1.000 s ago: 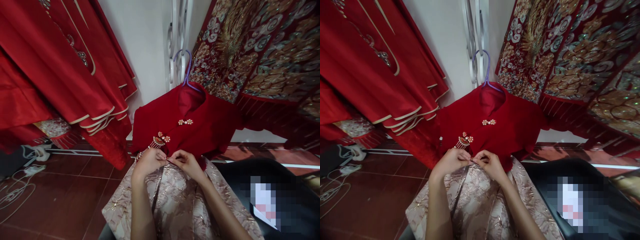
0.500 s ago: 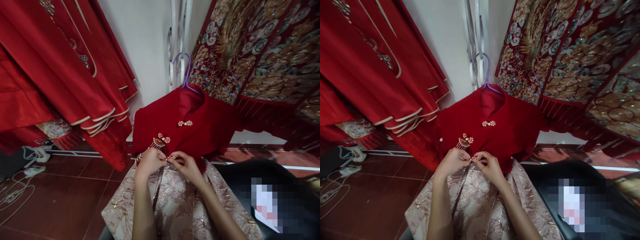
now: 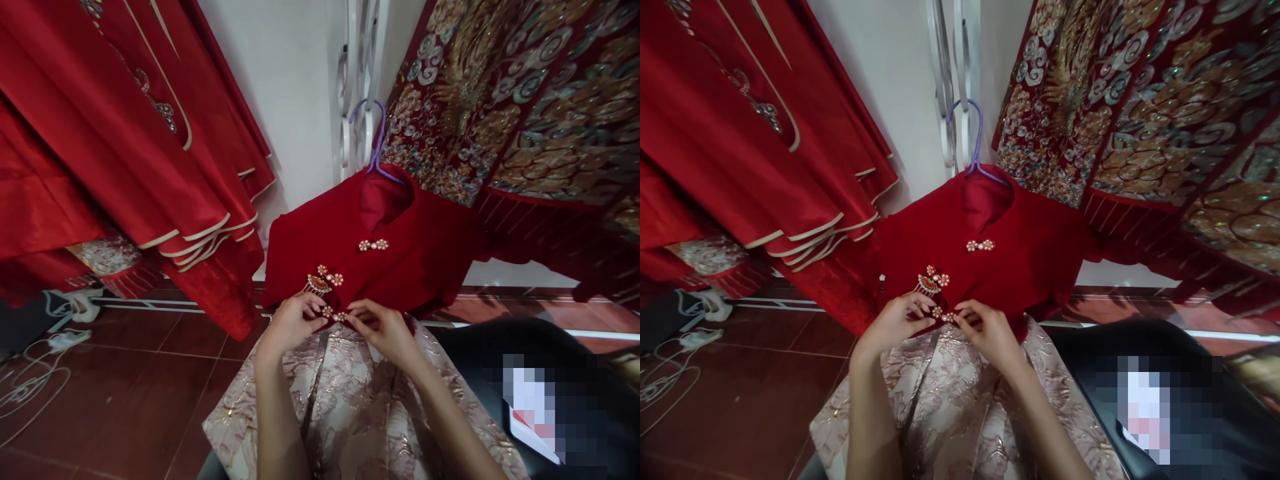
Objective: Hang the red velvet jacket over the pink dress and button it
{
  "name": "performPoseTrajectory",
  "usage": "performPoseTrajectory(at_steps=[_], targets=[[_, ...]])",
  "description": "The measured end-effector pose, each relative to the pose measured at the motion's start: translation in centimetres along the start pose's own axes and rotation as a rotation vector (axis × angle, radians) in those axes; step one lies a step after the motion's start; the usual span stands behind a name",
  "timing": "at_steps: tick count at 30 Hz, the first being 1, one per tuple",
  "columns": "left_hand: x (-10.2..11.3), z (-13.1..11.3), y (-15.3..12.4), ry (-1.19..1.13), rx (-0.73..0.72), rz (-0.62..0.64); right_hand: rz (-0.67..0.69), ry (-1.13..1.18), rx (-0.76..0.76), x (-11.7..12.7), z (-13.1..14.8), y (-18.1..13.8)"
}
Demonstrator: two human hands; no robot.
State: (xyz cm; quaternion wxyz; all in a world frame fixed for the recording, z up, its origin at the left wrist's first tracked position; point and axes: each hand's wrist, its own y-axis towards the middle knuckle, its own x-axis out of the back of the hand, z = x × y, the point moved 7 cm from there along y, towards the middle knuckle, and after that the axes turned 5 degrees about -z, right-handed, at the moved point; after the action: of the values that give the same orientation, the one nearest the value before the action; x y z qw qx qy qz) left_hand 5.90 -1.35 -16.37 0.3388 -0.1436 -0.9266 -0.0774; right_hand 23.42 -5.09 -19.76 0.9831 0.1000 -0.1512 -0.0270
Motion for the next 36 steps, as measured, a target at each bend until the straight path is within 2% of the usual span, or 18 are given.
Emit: performPoseTrajectory(at_steps=[4, 6, 8, 11, 13, 15, 17, 23, 29, 36], targets=[[3.3, 0.2, -1.0, 0.049, 0.056, -0.213, -0.211, 0.007, -0.031, 4.1, 2.0, -0.3], [3.8, -0.1, -1.2, 0.057, 0.040, -0.238, -0.300, 0.053, -0.028, 5.1, 2.6, -0.4], [3.2, -0.6, -1.0, 0.053, 0.012, -0.195, -0.320, 0.070, -0.026, 5.1, 2.7, -0.5], [0.9, -0.9, -0.6, -0.001, -0.003, -0.012, -0.259, 0.036, -0.035, 4.3, 2.2, -0.3], [-0.8, -0.7, -0.3, -0.043, 0.013, 0.110, -0.123, -0.024, -0.025, 3.2, 1.8, -0.2], [-1.7, -0.5, -0.1, -0.054, 0.014, 0.154, 0.079, -0.088, -0.005, 1.6, 1.2, -0.3], [-1.8, -0.3, 0.2, -0.030, 0.006, 0.134, 0.200, -0.124, 0.005, 0.6, 0.4, -0.5], [-2.1, 0.5, 0.5, 0.002, 0.060, 0.126, 0.156, -0.100, -0.059, -0.4, -1.7, -0.2], [-2.4, -0.1, 0.5, 0.067, 0.072, 0.104, 0.155, 0.061, -0.051, -1.0, -1.9, 0.0], [-2.7, -0.6, 0.7, 0.146, 0.073, 0.101, 0.142, 0.111, -0.058, -1.2, -2.0, 0.1]])
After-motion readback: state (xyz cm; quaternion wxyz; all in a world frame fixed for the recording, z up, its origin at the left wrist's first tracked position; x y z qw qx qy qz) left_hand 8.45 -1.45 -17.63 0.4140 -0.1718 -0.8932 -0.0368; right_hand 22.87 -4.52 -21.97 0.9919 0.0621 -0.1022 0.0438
